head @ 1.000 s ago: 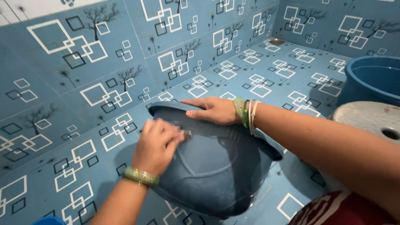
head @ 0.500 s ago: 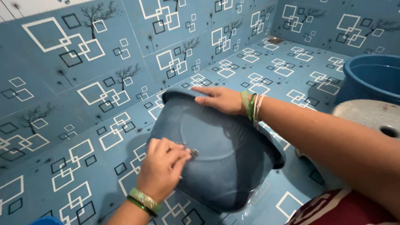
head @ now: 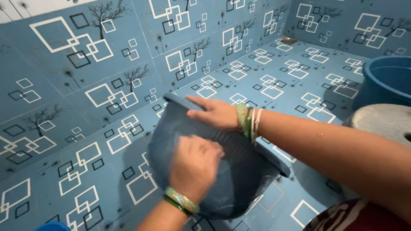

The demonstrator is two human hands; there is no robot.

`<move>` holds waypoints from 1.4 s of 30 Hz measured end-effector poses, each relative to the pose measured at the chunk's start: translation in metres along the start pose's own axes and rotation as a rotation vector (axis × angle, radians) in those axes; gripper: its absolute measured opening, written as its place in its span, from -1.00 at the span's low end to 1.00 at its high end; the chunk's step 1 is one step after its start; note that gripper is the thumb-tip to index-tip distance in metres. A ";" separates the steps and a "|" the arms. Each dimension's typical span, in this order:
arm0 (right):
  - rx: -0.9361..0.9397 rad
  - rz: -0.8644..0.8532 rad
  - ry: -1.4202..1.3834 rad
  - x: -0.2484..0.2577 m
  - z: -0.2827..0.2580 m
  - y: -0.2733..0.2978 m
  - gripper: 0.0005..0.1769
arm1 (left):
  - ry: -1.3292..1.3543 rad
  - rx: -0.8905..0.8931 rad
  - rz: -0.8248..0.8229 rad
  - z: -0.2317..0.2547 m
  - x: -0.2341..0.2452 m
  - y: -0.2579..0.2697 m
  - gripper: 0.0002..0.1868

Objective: The person scrubs the exterior of a large grey plastic bucket using a metal scouring pad. They rotate the bucket to clean different sides and the bottom, then briefly rinse the bucket under a running tap before continuing to scrub the bottom surface.

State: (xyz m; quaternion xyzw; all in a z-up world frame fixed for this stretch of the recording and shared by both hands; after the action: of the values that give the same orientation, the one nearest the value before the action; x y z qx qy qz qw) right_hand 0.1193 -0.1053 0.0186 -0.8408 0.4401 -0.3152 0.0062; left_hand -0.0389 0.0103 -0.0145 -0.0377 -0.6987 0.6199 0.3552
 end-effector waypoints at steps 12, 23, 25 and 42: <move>-0.450 0.058 -0.165 0.018 -0.016 0.010 -0.24 | 0.104 0.411 -0.057 -0.026 0.013 -0.022 -0.87; -0.293 0.116 0.031 0.002 -0.010 0.003 -0.25 | 0.029 0.354 -0.074 -0.027 0.027 -0.021 -0.89; -0.159 0.150 0.172 0.003 -0.007 -0.001 -0.26 | 0.211 0.312 -0.145 0.005 0.022 -0.012 -0.90; -0.401 0.129 0.038 0.012 -0.006 0.003 -0.24 | -0.028 0.433 -0.049 -0.040 0.002 -0.033 -0.87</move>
State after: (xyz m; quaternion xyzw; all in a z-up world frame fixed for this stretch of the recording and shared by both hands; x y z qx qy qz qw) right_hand 0.1184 -0.1145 0.0290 -0.7892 0.5470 -0.2359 -0.1494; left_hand -0.0054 0.0376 0.0151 0.0649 -0.5547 0.7472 0.3602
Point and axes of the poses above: each hand's wrist, its own y-axis away from the middle knuckle, its own x-axis out of the back of the hand, z = x × y, the point moved 1 cm from there along -y, towards the middle knuckle, and after that the axes turned 13 degrees about z, right-handed, at the moved point
